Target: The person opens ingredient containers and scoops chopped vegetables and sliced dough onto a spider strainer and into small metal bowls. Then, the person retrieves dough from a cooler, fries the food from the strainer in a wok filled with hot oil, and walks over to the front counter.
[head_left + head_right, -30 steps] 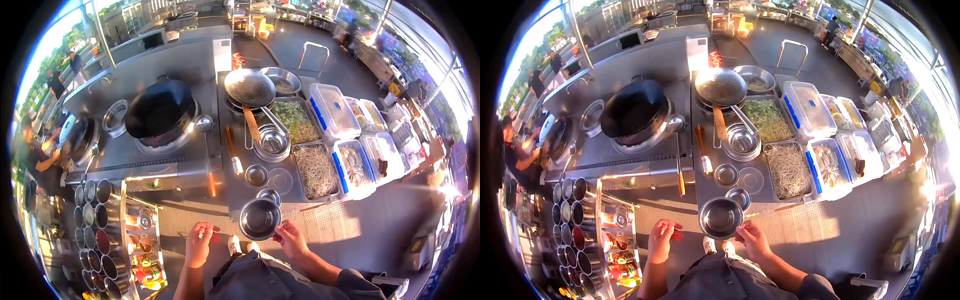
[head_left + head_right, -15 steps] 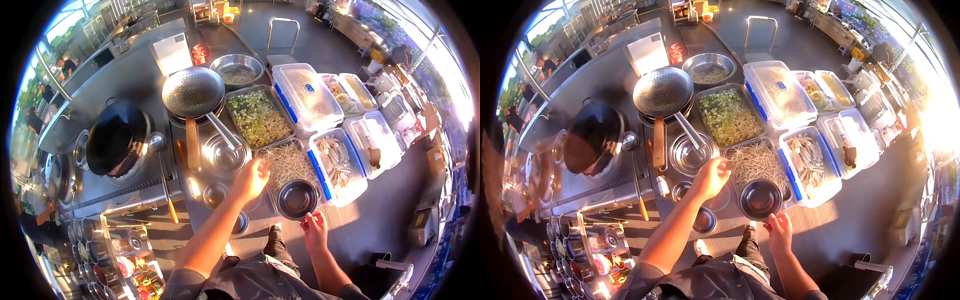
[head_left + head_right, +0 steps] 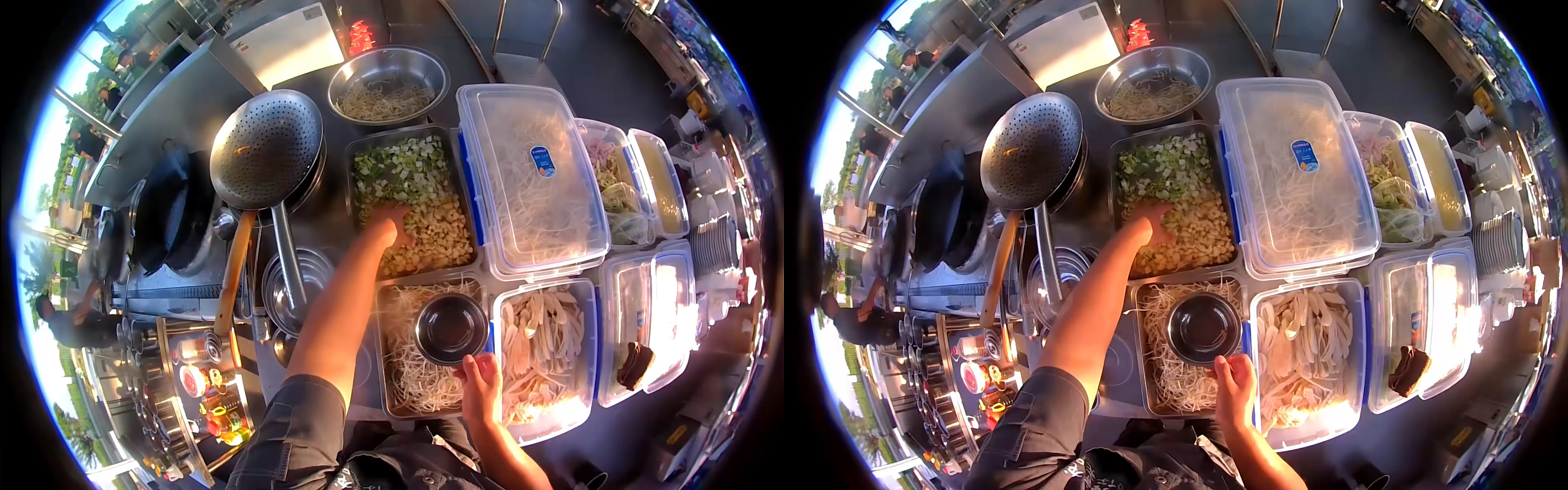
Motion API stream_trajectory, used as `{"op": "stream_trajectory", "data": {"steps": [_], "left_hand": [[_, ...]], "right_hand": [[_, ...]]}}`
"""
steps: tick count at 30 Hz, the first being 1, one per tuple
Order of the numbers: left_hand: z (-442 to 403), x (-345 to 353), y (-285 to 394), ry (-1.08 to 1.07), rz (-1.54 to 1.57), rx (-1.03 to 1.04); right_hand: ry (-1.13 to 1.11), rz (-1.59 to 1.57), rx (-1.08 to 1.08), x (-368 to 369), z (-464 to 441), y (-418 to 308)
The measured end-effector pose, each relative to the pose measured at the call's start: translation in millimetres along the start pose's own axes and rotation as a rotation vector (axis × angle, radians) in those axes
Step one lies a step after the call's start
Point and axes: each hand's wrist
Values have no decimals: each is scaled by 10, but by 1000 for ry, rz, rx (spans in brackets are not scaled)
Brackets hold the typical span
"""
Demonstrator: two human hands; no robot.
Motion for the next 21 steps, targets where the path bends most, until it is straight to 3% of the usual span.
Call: {"op": "stream_trajectory", "data": {"steps": [1, 5, 6, 10, 12, 13, 15, 17, 19, 21], "left_hand": [[15, -53, 99, -125, -70, -40], [199, 74, 322, -88, -344, -42], [216, 50, 345, -71, -161, -59], [114, 87, 20, -38, 78, 72], [278, -132, 108, -15, 373, 50], [368, -246, 218, -22, 368, 50], [652, -394, 490, -68, 523, 158], [864, -340, 691, -80, 635, 440], [937, -373, 783, -52, 762, 320], [782, -376, 578, 128, 512, 143]], "right_hand": [[0, -5, 14, 12, -82, 0], [5, 67, 48, 162, -374, -93], [-2, 86, 31, 208, -459, -101], [20, 162, 18, 360, -783, -138], [20, 178, -3, 411, -890, -115], [24, 171, 2, 434, -952, -96], [7, 225, -20, 469, -1021, -76], [-3, 203, 7, 511, -1039, -119], [5, 157, 32, 530, -1062, -107], [27, 104, 41, 513, -1066, -55]]}}
Point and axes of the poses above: each hand's wrist, its own z-axis away from the middle knuckle, its own x-axis out of the palm, y = z × x, and after that the axes turned 14 degrees about z, right-handed
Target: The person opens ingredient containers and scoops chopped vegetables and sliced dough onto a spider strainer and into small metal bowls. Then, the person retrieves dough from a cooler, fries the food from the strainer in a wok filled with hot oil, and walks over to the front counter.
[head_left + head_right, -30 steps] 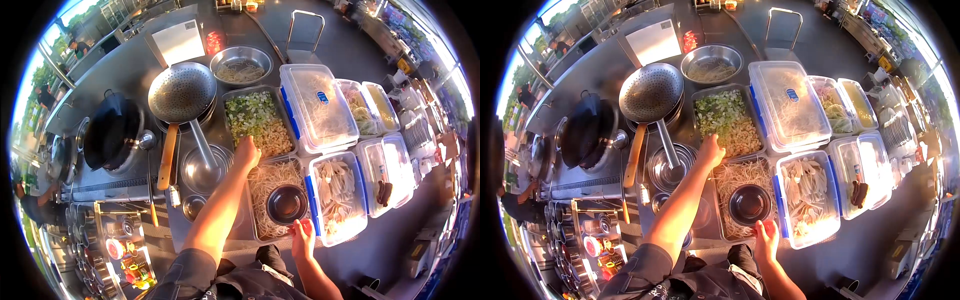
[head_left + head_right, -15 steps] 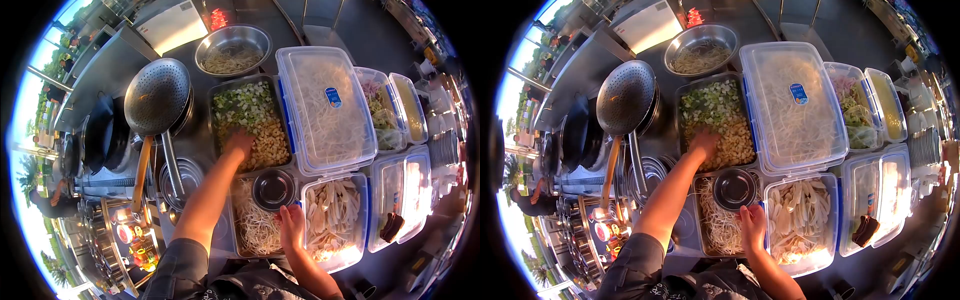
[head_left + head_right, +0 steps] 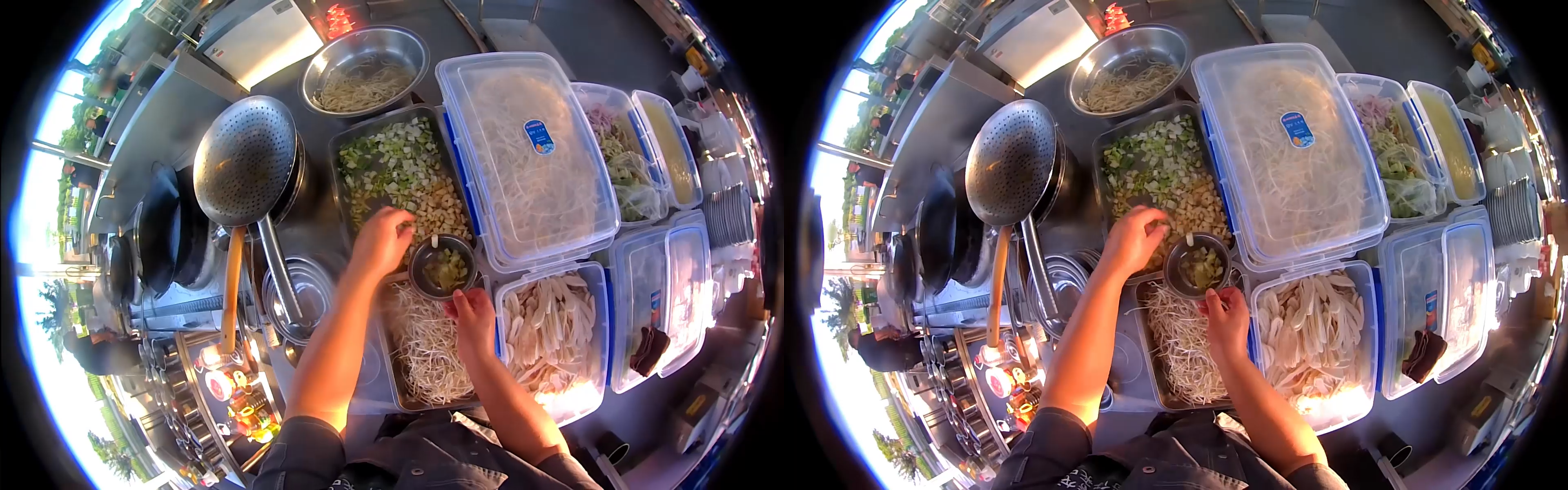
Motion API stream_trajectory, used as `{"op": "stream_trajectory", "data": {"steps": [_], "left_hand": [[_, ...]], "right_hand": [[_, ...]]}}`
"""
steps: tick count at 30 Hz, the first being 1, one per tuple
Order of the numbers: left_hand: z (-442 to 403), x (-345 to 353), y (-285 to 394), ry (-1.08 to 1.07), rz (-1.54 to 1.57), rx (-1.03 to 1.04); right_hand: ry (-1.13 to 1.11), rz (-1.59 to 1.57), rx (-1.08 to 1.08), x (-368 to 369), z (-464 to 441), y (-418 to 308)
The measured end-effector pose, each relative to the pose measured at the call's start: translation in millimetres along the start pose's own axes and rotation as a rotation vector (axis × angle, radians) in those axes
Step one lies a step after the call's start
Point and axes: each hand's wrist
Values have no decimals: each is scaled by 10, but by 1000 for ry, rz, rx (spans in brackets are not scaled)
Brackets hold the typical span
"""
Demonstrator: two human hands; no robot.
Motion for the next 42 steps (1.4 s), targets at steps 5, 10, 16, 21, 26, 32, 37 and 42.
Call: {"op": "stream_trajectory", "data": {"steps": [5, 10, 16, 21, 26, 32, 37, 42], "left_hand": [[-90, 331, -550, -28, -609, -95], [-138, 172, -546, -100, -269, -106], [374, 270, 288, -221, 90, 153], [695, 32, 607, 203, 356, 164], [495, -139, 58, 171, -194, 154], [986, 114, 256, 192, 276, 307], [1610, 697, 424, -35, 405, 290], [1993, 1361, 875, -327, 628, 180]], "right_hand": [[5, -33, 17, -103, 53, 56], [27, 124, -57, -118, 80, 72], [34, 163, -112, -45, 161, -72], [-19, 39, -123, -103, 370, -190], [-76, -134, -137, -379, 955, -278], [47, -297, -58, -1073, 2041, -240], [117, -424, -89, -1695, 2649, 48], [181, -577, -140, -2354, 2935, 246]]}}
Point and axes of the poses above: each hand's wrist, its own z-axis away from the middle knuckle, its own x-axis out of the palm, y = z × x, and after that the axes turned 14 degrees about z, right-handed
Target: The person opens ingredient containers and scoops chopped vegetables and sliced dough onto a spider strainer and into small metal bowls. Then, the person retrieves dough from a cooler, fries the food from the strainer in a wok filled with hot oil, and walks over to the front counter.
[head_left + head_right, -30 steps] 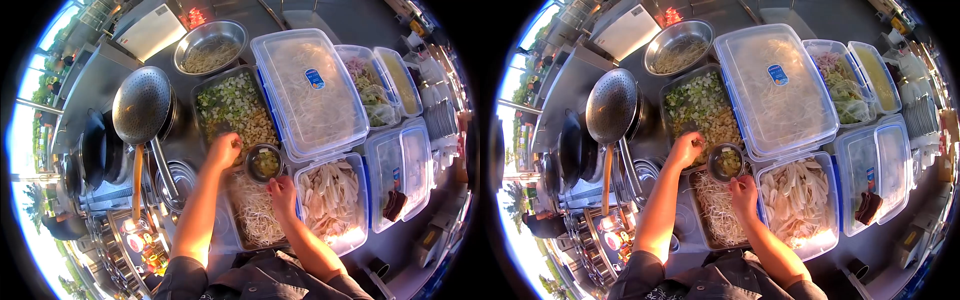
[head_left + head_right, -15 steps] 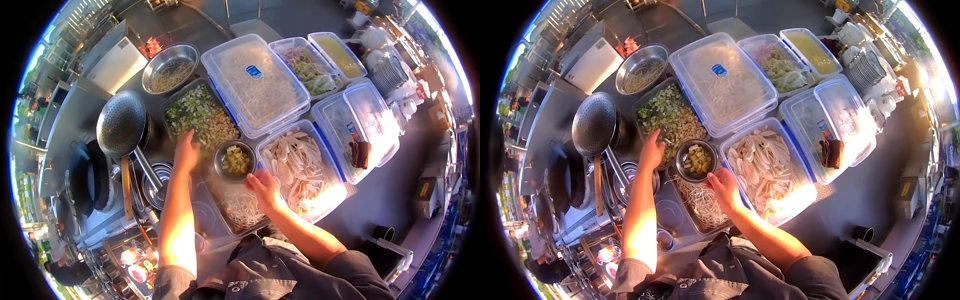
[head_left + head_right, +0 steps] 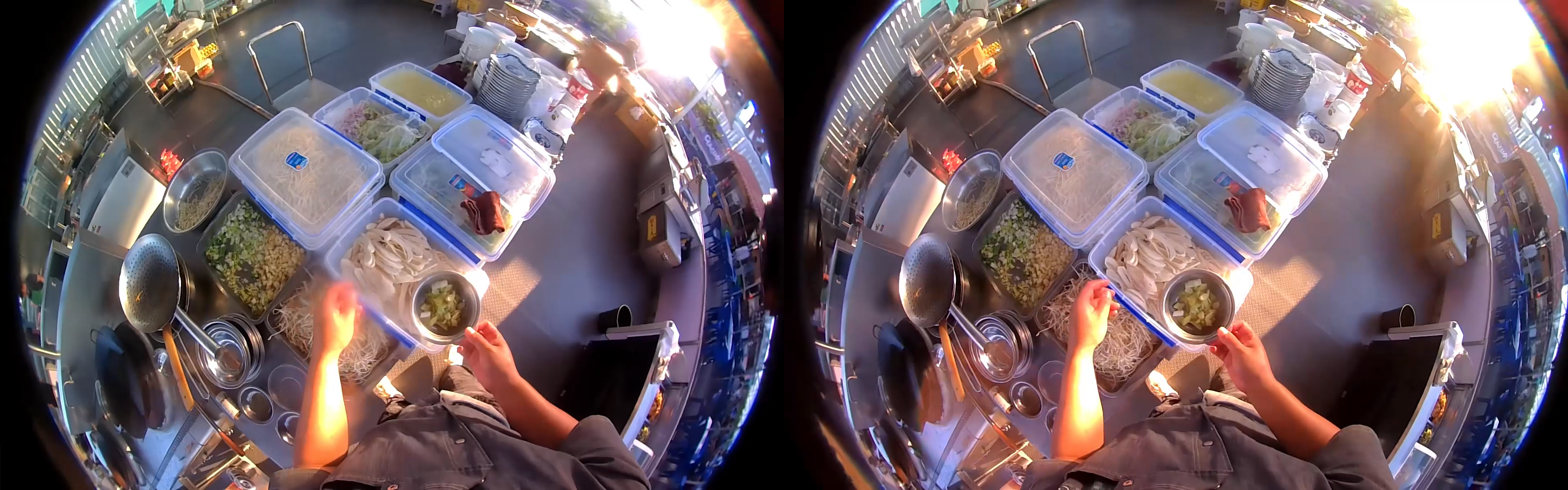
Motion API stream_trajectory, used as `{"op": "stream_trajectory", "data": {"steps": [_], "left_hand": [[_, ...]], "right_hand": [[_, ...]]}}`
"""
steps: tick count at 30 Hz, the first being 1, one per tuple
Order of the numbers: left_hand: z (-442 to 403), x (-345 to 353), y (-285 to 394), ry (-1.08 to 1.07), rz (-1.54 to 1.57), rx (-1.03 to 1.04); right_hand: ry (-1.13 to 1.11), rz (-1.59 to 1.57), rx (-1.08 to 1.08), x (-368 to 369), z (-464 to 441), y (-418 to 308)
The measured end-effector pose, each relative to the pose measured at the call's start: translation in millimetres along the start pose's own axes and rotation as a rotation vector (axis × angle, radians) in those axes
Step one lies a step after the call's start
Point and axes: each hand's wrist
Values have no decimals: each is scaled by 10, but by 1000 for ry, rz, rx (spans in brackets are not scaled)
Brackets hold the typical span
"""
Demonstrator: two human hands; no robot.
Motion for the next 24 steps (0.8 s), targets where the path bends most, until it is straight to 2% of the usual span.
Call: {"op": "stream_trajectory", "data": {"steps": [3, 6, 8, 10, 14, 16, 18, 19, 20, 22, 24], "left_hand": [[-246, 638, -68, -128, 25, -51], [-574, 1421, -108, -213, 2, 20], [-777, 1979, -118, -161, -27, -28], [-953, 2566, -80, -73, -295, 283], [-1430, 3475, -365, 151, -804, 612], [-1518, 3742, -390, 198, -976, 250], [-1592, 3771, -411, 198, -1007, 159], [-1582, 3796, -438, 313, -1130, 376], [-1592, 3865, -252, 329, -1044, 618], [-1591, 3937, -147, 220, -638, 188], [-1558, 3910, -441, 110, -609, 323]], "right_hand": [[77, -49, -54, -462, -39, -226], [143, -54, -112, -982, -149, -528], [175, -54, -110, -1369, -300, -778], [173, -35, -136, -1801, -500, -1015], [182, 41, -134, -2495, -903, -1576], [168, 49, -118, -2720, -1038, -1893], [174, 83, -131, -2941, -1173, -2166], [157, 87, -128, -3042, -1244, -2276], [137, 71, -127, -3135, -1314, -2362], [114, 52, -118, -3239, -1461, -2501], [107, 50, -111, -3288, -1604, -2624]]}}
Point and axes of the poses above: each hand's wrist, its own z-axis away from the middle knuckle, its own x-axis out of the palm, y = z × x, and after that the axes turned 14 degrees about z, right-handed
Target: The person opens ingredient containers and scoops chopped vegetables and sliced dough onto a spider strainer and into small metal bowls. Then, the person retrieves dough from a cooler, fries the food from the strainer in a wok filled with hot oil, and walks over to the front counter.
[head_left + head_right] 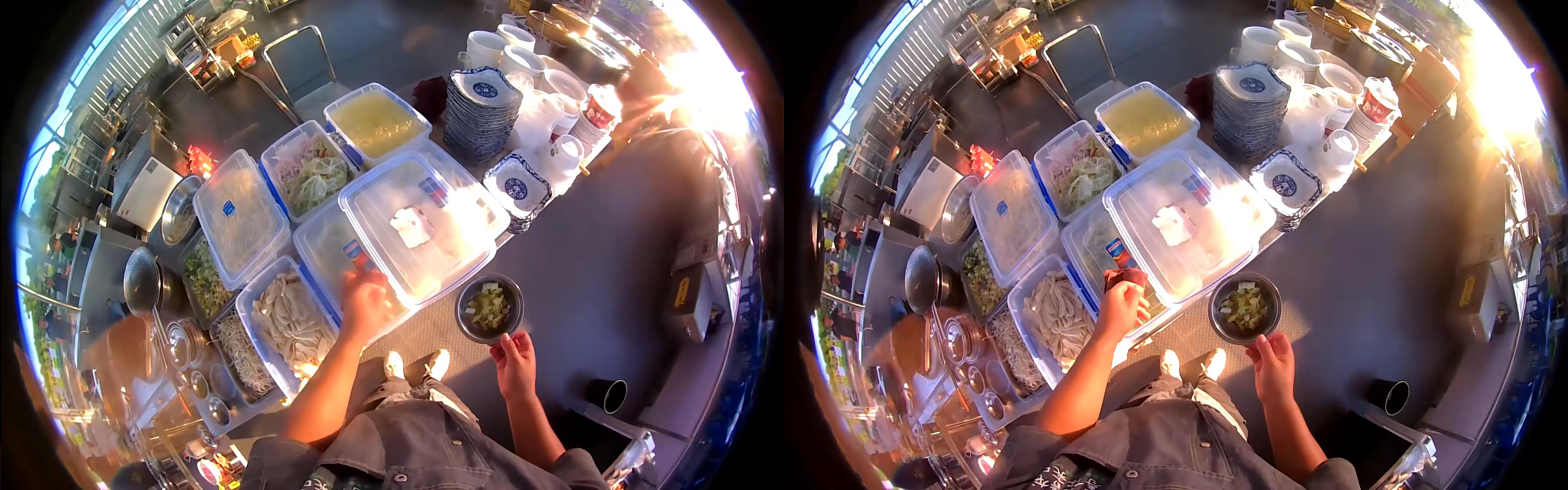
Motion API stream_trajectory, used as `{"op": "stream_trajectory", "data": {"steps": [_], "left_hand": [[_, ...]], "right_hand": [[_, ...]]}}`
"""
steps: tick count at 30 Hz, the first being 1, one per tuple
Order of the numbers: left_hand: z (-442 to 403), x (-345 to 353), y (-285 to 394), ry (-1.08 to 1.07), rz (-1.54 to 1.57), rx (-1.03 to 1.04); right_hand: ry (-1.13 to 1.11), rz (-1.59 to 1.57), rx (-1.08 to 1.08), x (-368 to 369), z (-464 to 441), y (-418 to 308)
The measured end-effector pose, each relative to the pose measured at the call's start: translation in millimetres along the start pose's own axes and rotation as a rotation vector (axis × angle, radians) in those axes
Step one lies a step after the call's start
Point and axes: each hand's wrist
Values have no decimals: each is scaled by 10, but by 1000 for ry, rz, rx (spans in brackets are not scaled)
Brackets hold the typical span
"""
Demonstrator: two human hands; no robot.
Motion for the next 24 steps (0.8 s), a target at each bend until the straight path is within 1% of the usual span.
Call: {"op": "stream_trajectory", "data": {"steps": [1, 2, 3, 4, 5, 6, 8, 9, 10, 12, 13, 16, 18, 20, 21, 23, 24], "left_hand": [[114, 110, -81, -65, -6, -69], [95, 161, 3, -134, 84, -234], [72, 210, 94, -190, 157, -404], [46, 203, 312, -257, 325, -676], [115, 393, 38, -172, 461, -840], [20, 460, 107, -159, 552, -954], [-56, 533, 253, -6, 767, -1020], [-53, 583, 220, 22, 823, -988], [-31, 638, 140, 20, 825, -928], [-71, 699, 87, -8, 788, -826], [-84, 716, 112, -21, 771, -689], [-364, 723, 506, -7, 742, -776], [-468, 907, 462, 6, 803, -806], [-513, 1143, 286, 55, 879, -761], [-544, 1210, 283, 86, 876, -770], [-641, 1249, 279, 70, 877, -843], [-755, 1169, 402, 33, 720, -962]], "right_hand": [[-1, 0, -1, -20, -65, -40], [-10, -28, -7, -32, -148, -81], [-15, -56, -12, -30, -201, -115], [-4, -57, -15, -28, -229, -154], [7, -53, -37, -17, -272, -215], [12, -44, -63, 4, -316, -283], [35, -70, -73, -58, -375, -333], [71, -45, -90, -3, -398, -414], [103, -19, -105, 53, -417, -493], [85, -49, -130, -24, -526, -546], [64, -50, -142, -75, -592, -582], [21, -35, -157, -113, -849, -749], [-6, -22, -156, -81, -1060, -886], [-11, -4, -137, -74, -1294, -1021], [-18, -4, -114, -116, -1449, -1059], [-60, 10, -91, -103, -1715, -1181], [-78, 12, -84, -83, -1871, -1250]]}}
Point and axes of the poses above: each hand's wrist, its own z-axis away from the middle knuckle, its own x-axis out of the palm, y = z × x, and after that the axes turned 14 degrees about z, right-handed
